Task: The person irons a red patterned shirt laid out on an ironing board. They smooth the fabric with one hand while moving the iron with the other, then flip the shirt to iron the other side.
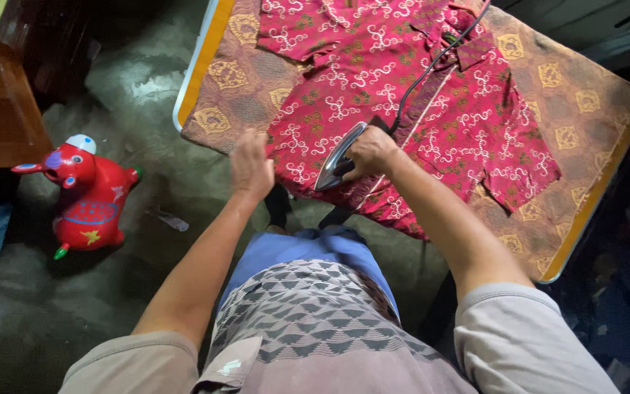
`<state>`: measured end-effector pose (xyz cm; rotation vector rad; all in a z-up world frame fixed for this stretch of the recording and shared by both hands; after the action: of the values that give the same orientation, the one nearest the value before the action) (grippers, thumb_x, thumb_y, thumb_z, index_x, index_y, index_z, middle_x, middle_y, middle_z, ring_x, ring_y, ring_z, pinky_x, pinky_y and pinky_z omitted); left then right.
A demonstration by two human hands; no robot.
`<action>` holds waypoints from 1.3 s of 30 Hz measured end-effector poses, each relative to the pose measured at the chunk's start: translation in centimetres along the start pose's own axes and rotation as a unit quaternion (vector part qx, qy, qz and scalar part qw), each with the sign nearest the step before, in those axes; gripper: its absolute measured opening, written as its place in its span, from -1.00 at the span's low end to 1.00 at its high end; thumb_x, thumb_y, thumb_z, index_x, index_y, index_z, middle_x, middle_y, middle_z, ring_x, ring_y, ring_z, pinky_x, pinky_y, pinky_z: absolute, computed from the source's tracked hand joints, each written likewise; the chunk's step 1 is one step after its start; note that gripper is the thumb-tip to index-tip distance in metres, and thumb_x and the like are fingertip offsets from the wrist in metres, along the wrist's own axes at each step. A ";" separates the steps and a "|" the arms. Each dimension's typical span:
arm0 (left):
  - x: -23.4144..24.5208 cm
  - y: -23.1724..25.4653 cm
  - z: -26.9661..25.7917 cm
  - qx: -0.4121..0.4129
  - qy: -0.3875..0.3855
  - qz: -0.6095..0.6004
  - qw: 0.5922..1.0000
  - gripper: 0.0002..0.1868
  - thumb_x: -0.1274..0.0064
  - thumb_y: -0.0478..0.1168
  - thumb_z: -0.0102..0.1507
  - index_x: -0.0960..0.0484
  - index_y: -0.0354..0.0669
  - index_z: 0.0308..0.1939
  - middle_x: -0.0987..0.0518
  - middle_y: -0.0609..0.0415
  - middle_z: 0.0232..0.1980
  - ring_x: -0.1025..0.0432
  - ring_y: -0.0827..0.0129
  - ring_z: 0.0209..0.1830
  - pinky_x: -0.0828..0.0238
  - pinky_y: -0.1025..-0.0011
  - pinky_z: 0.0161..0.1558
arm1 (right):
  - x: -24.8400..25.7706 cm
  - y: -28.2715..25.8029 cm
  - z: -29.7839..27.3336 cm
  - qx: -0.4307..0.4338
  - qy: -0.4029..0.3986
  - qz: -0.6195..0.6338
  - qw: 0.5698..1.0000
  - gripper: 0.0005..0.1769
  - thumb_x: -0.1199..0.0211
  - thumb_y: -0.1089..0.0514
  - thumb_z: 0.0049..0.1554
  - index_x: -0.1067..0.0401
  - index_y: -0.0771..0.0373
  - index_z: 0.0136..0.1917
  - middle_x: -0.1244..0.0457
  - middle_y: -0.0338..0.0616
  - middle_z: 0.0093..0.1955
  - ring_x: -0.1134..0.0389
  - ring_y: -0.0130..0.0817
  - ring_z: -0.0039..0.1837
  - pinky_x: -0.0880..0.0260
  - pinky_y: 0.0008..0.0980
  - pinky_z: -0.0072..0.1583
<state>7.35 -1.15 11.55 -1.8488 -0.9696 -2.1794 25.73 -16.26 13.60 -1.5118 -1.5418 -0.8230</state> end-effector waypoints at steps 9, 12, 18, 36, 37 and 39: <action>-8.6 6.3 3.3 -0.185 -0.132 0.069 0.971 -0.26 0.21 0.08 0.43 -0.08 -0.27 0.59 0.09 -0.13 0.69 0.17 0.04 0.69 0.24 0.03 0.58 | -0.5 -1.6 -1.0 0.012 -0.038 0.037 0.998 -0.22 -0.27 -0.64 -0.12 -0.58 0.14 -0.30 -0.40 -0.13 -0.24 -0.44 -0.11 -0.05 -0.42 -0.12 0.05; -10.1 7.5 5.2 -0.195 -0.141 0.082 0.967 -0.24 0.27 0.13 0.43 -0.06 -0.23 0.60 0.11 -0.09 0.70 0.21 0.09 0.69 0.31 0.05 0.58 | 0.3 -1.9 -1.4 0.017 0.014 0.041 0.999 -0.20 -0.28 -0.64 -0.14 -0.58 0.19 -0.34 -0.40 -0.08 -0.23 -0.44 -0.07 -0.05 -0.42 -0.11 0.05; -11.6 8.8 9.0 -0.188 -0.186 0.110 0.958 -0.17 0.38 0.26 0.40 0.00 -0.18 0.60 0.18 -0.03 0.69 0.30 0.17 0.68 0.44 0.07 0.57 | -1.6 -1.5 -1.2 0.005 -0.027 0.048 0.998 -0.26 -0.25 -0.58 -0.04 -0.56 0.17 -0.36 -0.38 -0.07 -0.34 -0.44 -0.08 -0.15 -0.37 -0.14 0.03; -9.0 6.5 8.7 -0.139 -0.066 0.041 0.987 -0.24 0.25 0.09 0.43 -0.10 -0.31 0.59 0.03 -0.13 0.70 0.17 0.08 0.70 0.33 0.04 0.61 | 0.1 1.7 0.0 -0.024 -0.005 0.039 0.999 -0.32 -0.26 -0.56 -0.09 -0.58 0.11 -0.33 -0.38 -0.13 -0.34 -0.41 -0.18 -0.12 -0.23 -0.14 0.21; -8.9 6.5 8.9 -0.139 -0.066 0.033 0.988 -0.25 0.24 0.08 0.43 -0.10 -0.30 0.59 0.03 -0.13 0.70 0.16 0.08 0.70 0.33 0.03 0.61 | 0.3 2.0 0.4 -0.020 0.003 0.043 0.999 -0.34 -0.26 -0.55 -0.09 -0.58 0.10 -0.33 -0.37 -0.14 -0.34 -0.41 -0.18 -0.12 -0.22 -0.14 0.22; -8.8 6.0 9.3 -0.127 -0.068 0.049 0.988 -0.27 0.22 0.05 0.42 -0.13 -0.27 0.58 0.02 -0.13 0.69 0.15 0.07 0.69 0.31 -0.01 0.59 | 0.7 2.6 0.5 -0.019 0.017 0.055 0.998 -0.38 -0.26 -0.52 -0.09 -0.59 0.07 -0.34 -0.36 -0.17 -0.33 -0.40 -0.18 -0.12 -0.20 -0.13 0.24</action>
<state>20.23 -3.52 6.22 -2.1304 -0.6288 -2.2296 28.31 -15.29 13.75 -1.5873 -1.4134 -0.8149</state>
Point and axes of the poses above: each hand's wrist, its own z-axis towards the middle knuckle, its own x-axis out of the back of the hand, y = z × x, the point moved 9 cm from there along z, towards the middle knuckle
